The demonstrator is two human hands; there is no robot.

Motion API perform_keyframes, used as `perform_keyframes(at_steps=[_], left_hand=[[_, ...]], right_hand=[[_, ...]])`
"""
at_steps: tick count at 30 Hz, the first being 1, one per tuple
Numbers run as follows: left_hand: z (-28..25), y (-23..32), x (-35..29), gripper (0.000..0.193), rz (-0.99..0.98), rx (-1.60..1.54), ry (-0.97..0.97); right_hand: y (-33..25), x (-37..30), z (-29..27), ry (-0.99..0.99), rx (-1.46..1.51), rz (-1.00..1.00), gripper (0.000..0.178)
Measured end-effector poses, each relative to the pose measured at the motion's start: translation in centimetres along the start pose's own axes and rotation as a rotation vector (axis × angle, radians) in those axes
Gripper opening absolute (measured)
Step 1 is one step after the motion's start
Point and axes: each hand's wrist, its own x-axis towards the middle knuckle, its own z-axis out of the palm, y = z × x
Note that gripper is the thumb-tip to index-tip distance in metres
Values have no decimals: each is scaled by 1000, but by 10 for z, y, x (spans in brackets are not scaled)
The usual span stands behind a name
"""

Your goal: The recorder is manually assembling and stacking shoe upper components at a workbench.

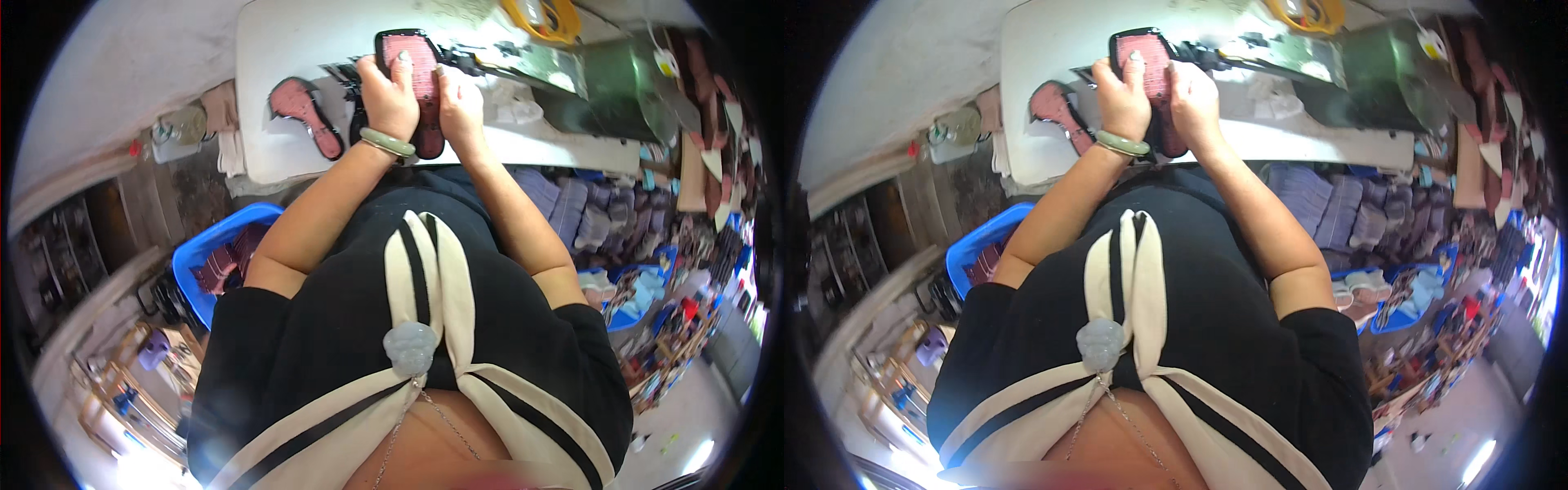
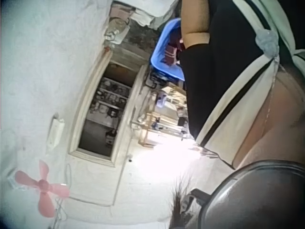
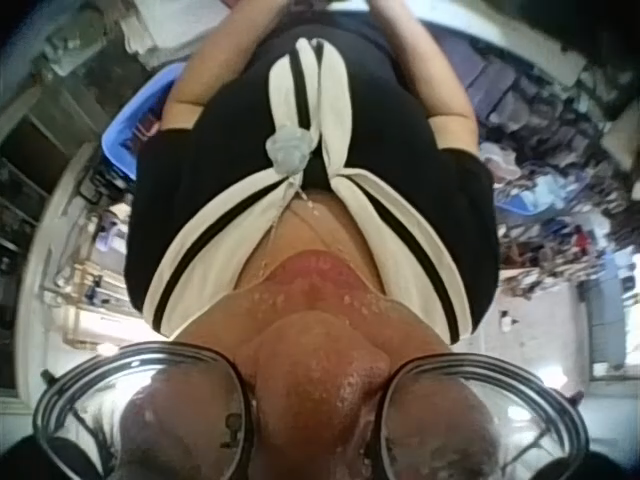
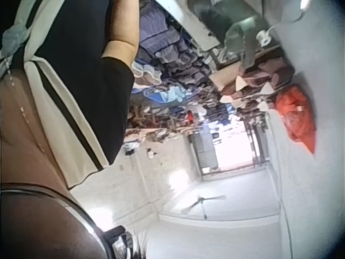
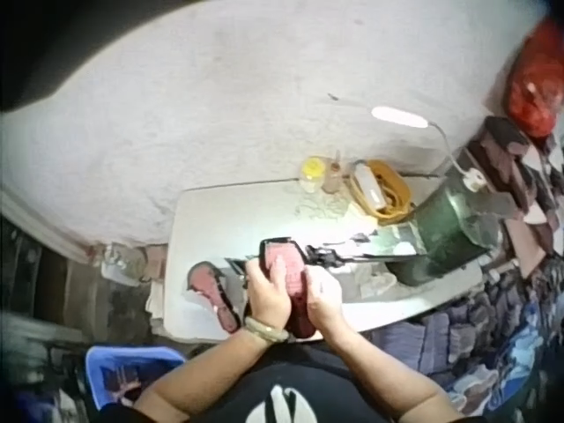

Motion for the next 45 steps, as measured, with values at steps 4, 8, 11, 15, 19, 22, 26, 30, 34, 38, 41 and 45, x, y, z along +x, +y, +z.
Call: perform_keyframes(at_steps=[4, 8, 11, 15, 19, 22, 26, 30, 34, 38, 41, 45], left_hand=[[-27, -1, 19, 37, -178, -56, 28], [-86, -61, 36, 39, -172, -146, -12], [-119, -97, 12, 45, -250, 27, 311], [-124, -169, -1, 57, -435, 487, 293], [-142, -176, 7, 49, -555, 149, 132], [-151, -143, -2, 37, -534, -220, 43], [-143, -80, -6, 31, -427, -397, -53], [-129, -37, -17, 37, -370, -479, -98], [-138, -28, -28, 47, -471, -471, -279], [-141, -34, -48, 44, -442, -321, -443], [-139, -50, -66, 39, -475, -324, -353], [-149, -81, -56, 29, -91, 8, -435]], right_hand=[[-16, 10, 15, -360, 423, 440, 42], [-9, 8, 25, -611, 578, 481, 33], [-18, 60, 45, -513, 421, 449, 27], [33, 140, 86, -596, 379, 404, 36], [49, 123, 103, -259, -67, 194, 35], [-17, 60, 78, -697, -83, 411, 25], [-44, -14, 72, -797, -44, 186, 85], [-52, -27, 75, -798, 100, 201, 98], [-51, -29, 54, -916, 369, 312, 89], [-60, -26, 26, -1150, 309, 446, 87], [-40, -51, 30, -1070, 540, 438, 81], [-43, -50, 30, -987, 867, 580, 74]])
